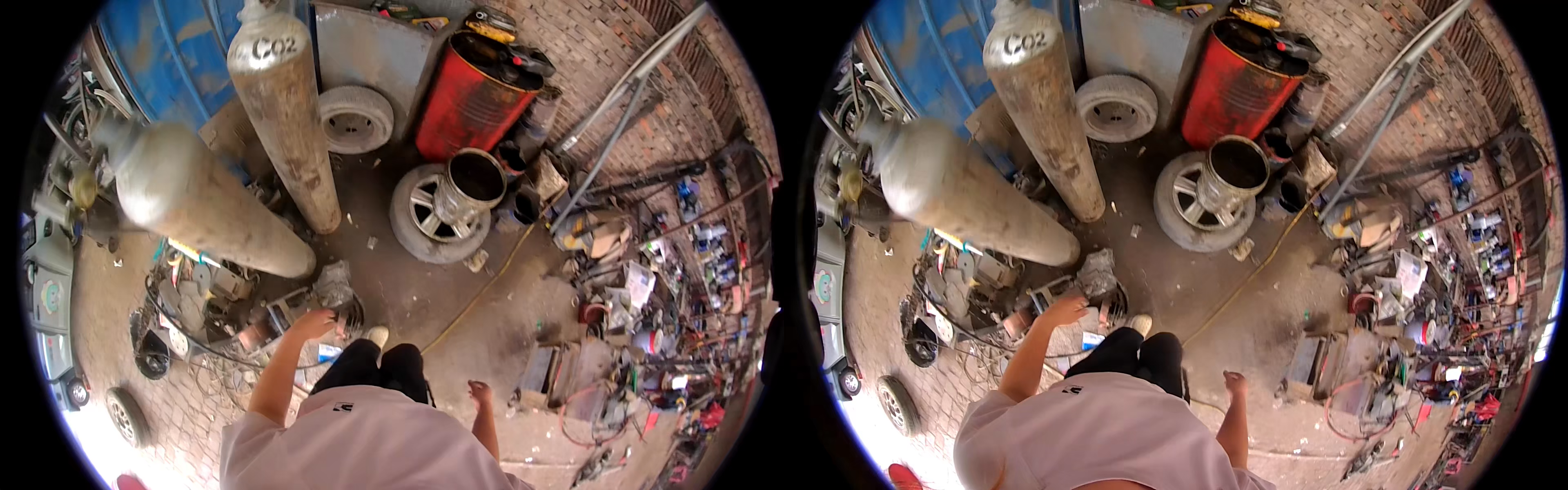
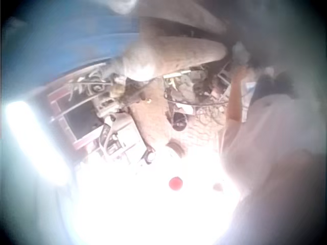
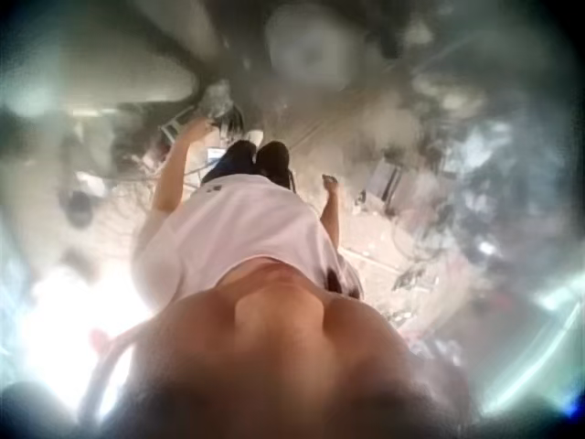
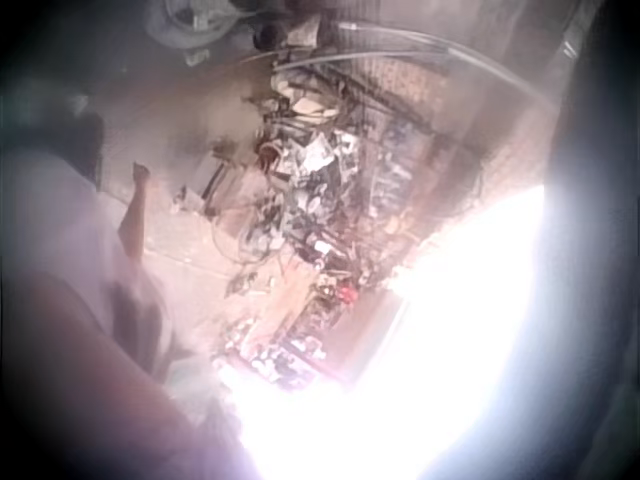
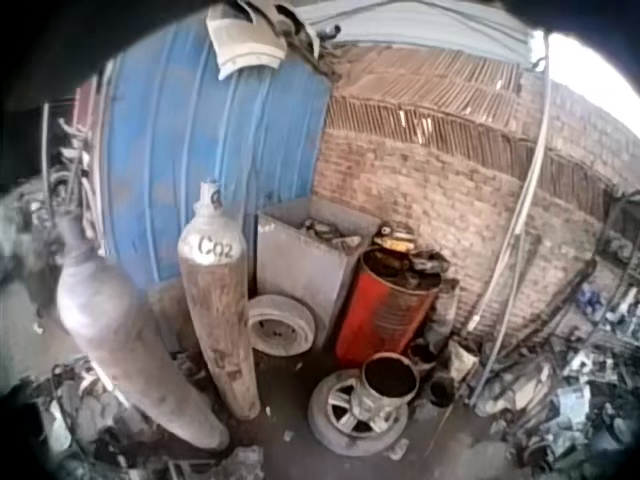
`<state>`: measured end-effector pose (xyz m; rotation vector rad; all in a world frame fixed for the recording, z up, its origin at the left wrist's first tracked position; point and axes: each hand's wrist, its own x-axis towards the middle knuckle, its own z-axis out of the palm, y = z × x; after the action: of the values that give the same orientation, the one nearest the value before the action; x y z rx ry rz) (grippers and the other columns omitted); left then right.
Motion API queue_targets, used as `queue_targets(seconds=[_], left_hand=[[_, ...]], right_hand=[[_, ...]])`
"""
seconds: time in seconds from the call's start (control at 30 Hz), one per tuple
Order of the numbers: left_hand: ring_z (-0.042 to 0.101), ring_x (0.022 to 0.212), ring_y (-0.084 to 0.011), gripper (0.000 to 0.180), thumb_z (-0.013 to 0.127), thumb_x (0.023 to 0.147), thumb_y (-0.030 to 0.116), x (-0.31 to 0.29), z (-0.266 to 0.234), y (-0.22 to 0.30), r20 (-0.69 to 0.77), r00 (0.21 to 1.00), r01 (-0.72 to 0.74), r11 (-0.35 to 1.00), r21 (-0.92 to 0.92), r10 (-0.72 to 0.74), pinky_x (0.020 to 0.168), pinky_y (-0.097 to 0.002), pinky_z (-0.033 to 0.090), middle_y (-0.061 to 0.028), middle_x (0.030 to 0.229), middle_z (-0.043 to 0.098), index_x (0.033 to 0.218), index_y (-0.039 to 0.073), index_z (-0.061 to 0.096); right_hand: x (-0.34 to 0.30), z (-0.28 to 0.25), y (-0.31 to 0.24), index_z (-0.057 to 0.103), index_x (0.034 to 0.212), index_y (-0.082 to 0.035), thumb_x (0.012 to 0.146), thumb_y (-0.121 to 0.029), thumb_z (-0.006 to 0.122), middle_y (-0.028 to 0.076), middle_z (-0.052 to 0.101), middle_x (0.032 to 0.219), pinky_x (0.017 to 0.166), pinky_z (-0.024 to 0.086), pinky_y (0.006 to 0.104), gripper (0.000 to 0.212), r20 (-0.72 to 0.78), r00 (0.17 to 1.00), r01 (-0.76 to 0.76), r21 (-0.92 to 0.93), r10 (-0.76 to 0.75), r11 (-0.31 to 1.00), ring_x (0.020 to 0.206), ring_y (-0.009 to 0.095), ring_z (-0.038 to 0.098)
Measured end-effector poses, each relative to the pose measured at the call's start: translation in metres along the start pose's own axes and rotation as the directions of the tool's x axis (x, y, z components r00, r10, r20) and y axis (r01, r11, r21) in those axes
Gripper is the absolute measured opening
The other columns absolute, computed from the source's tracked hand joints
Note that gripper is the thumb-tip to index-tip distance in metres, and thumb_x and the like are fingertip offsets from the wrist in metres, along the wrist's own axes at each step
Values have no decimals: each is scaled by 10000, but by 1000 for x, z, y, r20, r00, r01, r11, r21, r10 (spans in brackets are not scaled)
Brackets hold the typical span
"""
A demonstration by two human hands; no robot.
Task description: The person moves a tire and rolls it across the workshop floor, then walks around picking up and relocating various items including a bucket, a metal sheet, and a plastic bottle. The person also picks up a blue cloth and a dustpan while navigating the cluttered space.
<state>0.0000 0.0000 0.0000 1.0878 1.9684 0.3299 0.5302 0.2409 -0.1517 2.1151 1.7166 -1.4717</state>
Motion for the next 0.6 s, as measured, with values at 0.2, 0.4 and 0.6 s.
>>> queue_targets(seconds=[0.2,0.4,0.6], left_hand=[[513,925,-328,338,502,759,313,130,-92,55,-27,999,44,998,48,-43,776,-406,410,-188,956,557,931,28,563],[518,960,-298,375,502,726,367,236,-119,72,-45,970,243,964,111,-239,790,-400,424,-158,1012,553,932,66,593],[498,936,-341,405,509,735,396,280,-175,78,-219,970,151,967,208,-104,803,-425,393,-160,949,559,930,48,579]], right_hand=[[84,-37,-187,576,789,29,735,-146,588,76,575,664,467,431,225,183,9,998,50,265,-54,963,556,125,541],[297,-59,-298,592,733,-78,745,-188,526,58,562,580,475,433,302,129,353,345,521,-843,-870,-136,536,145,535],[307,-4,-553,594,803,-37,778,-309,504,129,591,753,672,440,356,287,250,550,822,-329,-797,464,712,307,561]])
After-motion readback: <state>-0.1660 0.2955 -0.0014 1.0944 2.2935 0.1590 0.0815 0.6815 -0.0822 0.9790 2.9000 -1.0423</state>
